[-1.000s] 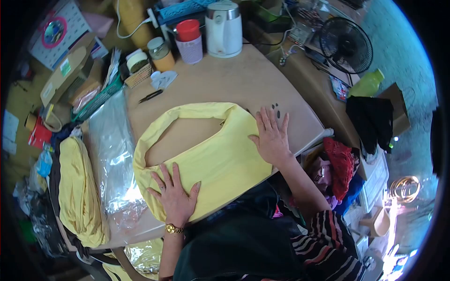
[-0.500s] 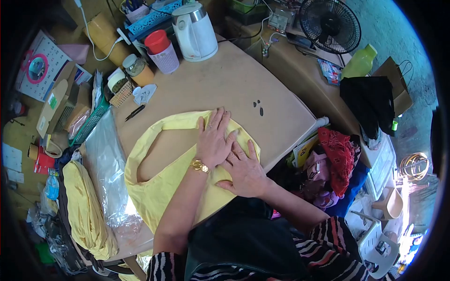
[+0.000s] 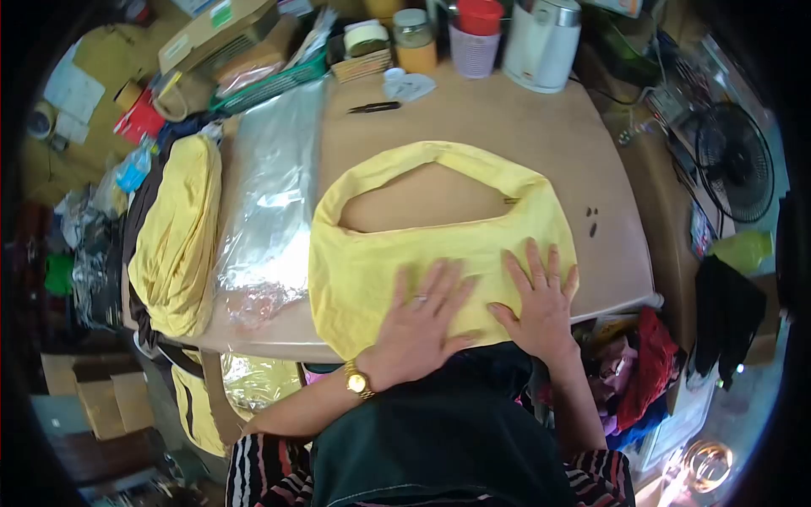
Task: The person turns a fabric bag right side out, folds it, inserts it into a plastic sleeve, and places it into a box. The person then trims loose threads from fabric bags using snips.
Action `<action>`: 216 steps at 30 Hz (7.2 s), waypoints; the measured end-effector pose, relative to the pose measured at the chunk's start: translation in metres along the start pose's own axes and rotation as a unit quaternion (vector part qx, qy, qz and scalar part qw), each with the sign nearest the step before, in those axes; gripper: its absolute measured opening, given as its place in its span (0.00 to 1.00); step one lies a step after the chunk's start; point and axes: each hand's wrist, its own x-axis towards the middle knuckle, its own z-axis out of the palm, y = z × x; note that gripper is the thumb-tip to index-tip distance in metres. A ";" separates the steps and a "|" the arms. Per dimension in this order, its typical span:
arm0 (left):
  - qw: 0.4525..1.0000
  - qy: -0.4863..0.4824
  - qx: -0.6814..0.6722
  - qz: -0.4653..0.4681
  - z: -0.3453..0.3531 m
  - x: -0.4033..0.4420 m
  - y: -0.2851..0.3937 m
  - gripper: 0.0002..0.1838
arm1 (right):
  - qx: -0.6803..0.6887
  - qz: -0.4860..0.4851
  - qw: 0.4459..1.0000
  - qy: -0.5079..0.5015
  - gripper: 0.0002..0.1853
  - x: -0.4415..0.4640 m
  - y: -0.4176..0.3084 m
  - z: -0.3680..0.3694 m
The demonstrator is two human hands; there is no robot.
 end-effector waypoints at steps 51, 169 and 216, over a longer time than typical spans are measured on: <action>0.981 0.192 -0.025 -0.028 -0.017 -0.123 -0.089 0.24 | 0.082 -0.342 0.934 -0.065 0.41 0.115 -0.168 0.058; 0.916 0.273 -0.079 -0.283 -0.109 -0.188 -0.114 0.18 | 0.253 -0.397 0.845 0.252 0.10 0.161 -0.328 -0.006; 0.864 0.373 -0.076 -0.331 -0.024 -0.180 -0.235 0.27 | 0.038 -0.257 0.961 -0.089 0.42 0.145 -0.383 0.090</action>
